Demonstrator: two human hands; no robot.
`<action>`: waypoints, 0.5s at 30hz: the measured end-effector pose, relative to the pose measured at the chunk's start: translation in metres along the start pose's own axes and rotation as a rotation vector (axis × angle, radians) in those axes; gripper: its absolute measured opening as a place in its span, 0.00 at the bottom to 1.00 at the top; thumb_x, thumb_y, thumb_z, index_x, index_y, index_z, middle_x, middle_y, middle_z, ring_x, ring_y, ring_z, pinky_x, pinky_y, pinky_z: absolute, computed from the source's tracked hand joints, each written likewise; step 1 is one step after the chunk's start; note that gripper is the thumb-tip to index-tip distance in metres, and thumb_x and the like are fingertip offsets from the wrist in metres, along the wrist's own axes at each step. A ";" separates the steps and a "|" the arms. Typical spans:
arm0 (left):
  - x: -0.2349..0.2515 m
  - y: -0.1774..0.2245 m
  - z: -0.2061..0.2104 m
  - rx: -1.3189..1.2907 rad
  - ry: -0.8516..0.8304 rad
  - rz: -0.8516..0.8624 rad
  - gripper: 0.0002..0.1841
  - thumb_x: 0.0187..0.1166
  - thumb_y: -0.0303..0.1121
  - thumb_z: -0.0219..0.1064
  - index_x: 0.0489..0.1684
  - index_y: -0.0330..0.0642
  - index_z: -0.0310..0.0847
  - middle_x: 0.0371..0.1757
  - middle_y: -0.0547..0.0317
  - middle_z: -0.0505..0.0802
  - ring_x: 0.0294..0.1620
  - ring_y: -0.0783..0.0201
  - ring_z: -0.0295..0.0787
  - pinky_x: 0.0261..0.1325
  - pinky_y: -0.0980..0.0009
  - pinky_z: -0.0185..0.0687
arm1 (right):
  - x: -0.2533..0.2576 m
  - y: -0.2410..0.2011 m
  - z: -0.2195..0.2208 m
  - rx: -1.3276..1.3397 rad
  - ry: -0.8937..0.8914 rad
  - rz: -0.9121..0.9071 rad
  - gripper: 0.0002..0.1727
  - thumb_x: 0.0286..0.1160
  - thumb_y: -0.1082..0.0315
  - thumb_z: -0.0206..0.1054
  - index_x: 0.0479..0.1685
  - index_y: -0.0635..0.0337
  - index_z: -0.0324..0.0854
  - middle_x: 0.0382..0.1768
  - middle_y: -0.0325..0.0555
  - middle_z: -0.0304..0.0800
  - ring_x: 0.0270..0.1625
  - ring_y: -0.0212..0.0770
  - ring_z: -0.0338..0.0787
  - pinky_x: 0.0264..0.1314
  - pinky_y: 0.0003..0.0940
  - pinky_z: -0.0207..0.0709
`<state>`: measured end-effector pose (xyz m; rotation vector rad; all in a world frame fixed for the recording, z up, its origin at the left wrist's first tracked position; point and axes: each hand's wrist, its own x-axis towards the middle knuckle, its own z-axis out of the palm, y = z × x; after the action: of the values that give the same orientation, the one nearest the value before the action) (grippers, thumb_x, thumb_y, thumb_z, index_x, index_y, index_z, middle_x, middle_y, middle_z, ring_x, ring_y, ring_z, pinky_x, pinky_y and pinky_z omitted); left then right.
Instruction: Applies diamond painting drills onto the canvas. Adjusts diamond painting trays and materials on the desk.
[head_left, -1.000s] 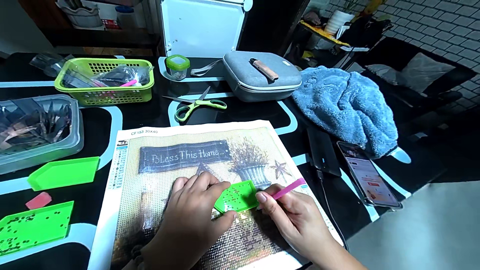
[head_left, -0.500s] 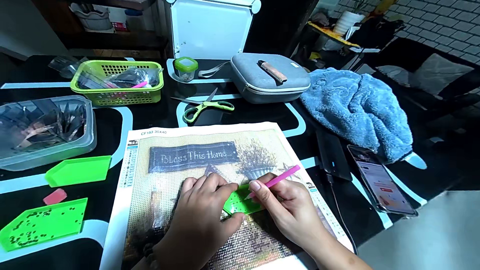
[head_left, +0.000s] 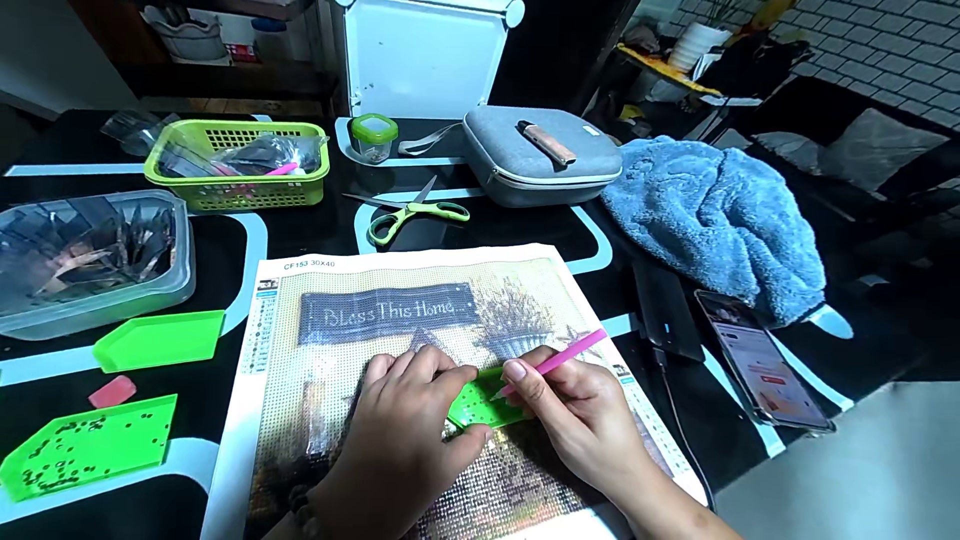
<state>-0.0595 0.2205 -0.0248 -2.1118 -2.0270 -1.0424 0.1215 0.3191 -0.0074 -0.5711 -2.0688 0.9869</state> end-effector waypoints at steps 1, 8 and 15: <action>0.000 0.000 0.000 0.002 0.001 0.001 0.22 0.64 0.59 0.67 0.50 0.61 0.95 0.41 0.72 0.92 0.41 0.70 0.86 0.48 0.61 0.73 | 0.000 0.001 0.000 -0.002 -0.003 -0.006 0.16 0.89 0.61 0.60 0.33 0.57 0.85 0.26 0.32 0.88 0.29 0.21 0.87 0.33 0.15 0.82; 0.000 0.000 0.001 0.002 0.006 0.001 0.22 0.64 0.59 0.67 0.50 0.61 0.95 0.41 0.72 0.92 0.41 0.71 0.86 0.49 0.62 0.72 | 0.000 0.002 0.001 -0.016 -0.012 -0.017 0.16 0.89 0.62 0.60 0.33 0.58 0.86 0.26 0.33 0.88 0.30 0.21 0.87 0.33 0.15 0.82; 0.000 0.000 0.001 -0.001 -0.005 -0.005 0.22 0.64 0.59 0.67 0.50 0.62 0.95 0.42 0.73 0.92 0.41 0.71 0.87 0.48 0.62 0.74 | -0.012 -0.002 -0.017 0.205 0.109 0.113 0.15 0.90 0.59 0.59 0.36 0.53 0.87 0.28 0.33 0.90 0.28 0.23 0.88 0.32 0.17 0.83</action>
<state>-0.0592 0.2205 -0.0256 -2.1134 -2.0347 -1.0407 0.1423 0.3179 -0.0043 -0.6255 -1.8300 1.1907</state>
